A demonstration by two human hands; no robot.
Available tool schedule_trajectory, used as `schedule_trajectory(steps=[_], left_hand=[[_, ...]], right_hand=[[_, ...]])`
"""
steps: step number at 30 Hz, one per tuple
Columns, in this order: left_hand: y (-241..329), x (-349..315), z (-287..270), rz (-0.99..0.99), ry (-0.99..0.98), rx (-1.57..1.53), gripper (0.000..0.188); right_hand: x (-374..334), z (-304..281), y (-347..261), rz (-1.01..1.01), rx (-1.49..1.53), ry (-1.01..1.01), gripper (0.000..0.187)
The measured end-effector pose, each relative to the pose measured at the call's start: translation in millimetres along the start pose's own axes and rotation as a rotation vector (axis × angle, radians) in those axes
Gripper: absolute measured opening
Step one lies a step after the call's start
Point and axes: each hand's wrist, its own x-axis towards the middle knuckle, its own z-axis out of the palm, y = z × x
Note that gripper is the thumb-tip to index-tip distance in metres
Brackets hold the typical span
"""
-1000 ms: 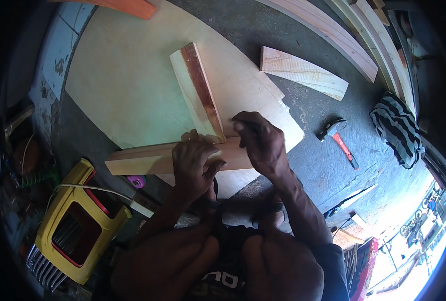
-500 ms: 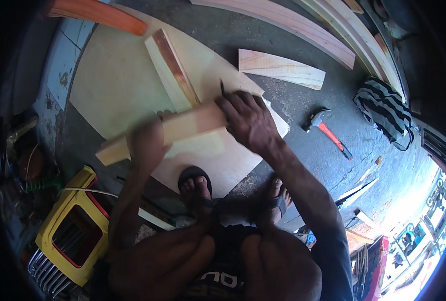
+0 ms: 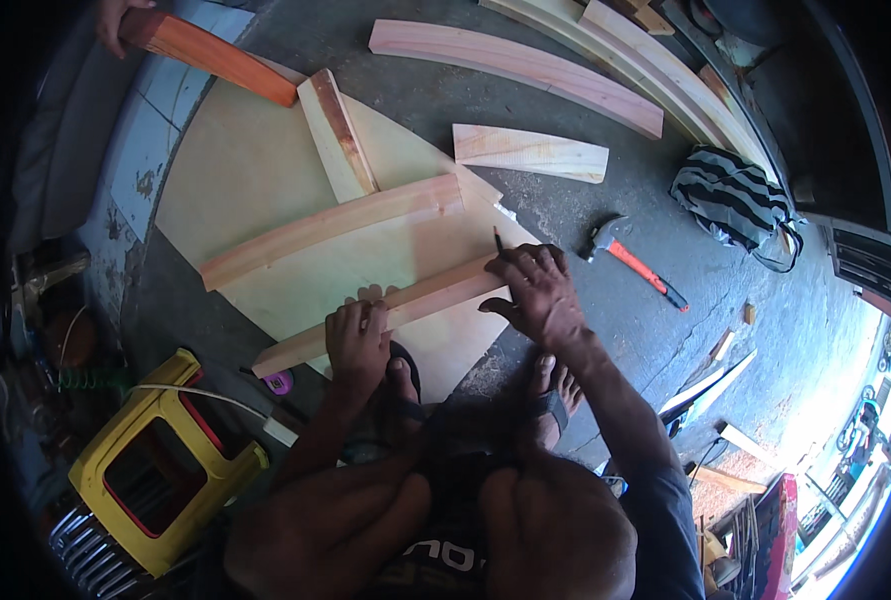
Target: The person marks lines on wooden pieces with a pencil and hammers nails into the wooden pieces with a hammer to assemble them.
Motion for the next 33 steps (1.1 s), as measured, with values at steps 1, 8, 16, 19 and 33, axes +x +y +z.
schedule_trajectory(steps=[1, 8, 16, 19, 33], left_hand=[[4.4, 2.1, -1.3, -0.011, -0.011, -0.011, 0.047], [6.0, 16.4, 20.4, 0.003, 0.004, 0.002, 0.054], [28.0, 20.9, -7.9, -0.002, 0.095, -0.163, 0.063], [42.4, 20.3, -34.3, 0.194, 0.286, -0.105, 0.069], [32.6, 20.9, 2.8, -0.239, 0.250, -1.228, 0.044]], right_hand=[[4.6, -8.8, 5.7, -0.009, 0.168, 0.052, 0.050], [97.8, -27.6, 98.0, 0.252, -0.333, 0.052, 0.087], [88.1, -106.7, 33.3, 0.238, -0.280, 0.074, 0.047], [58.1, -133.2, -38.1, 0.253, -0.269, -0.034, 0.044], [-31.5, -129.8, -60.7, 0.656, 0.585, 0.138, 0.036]])
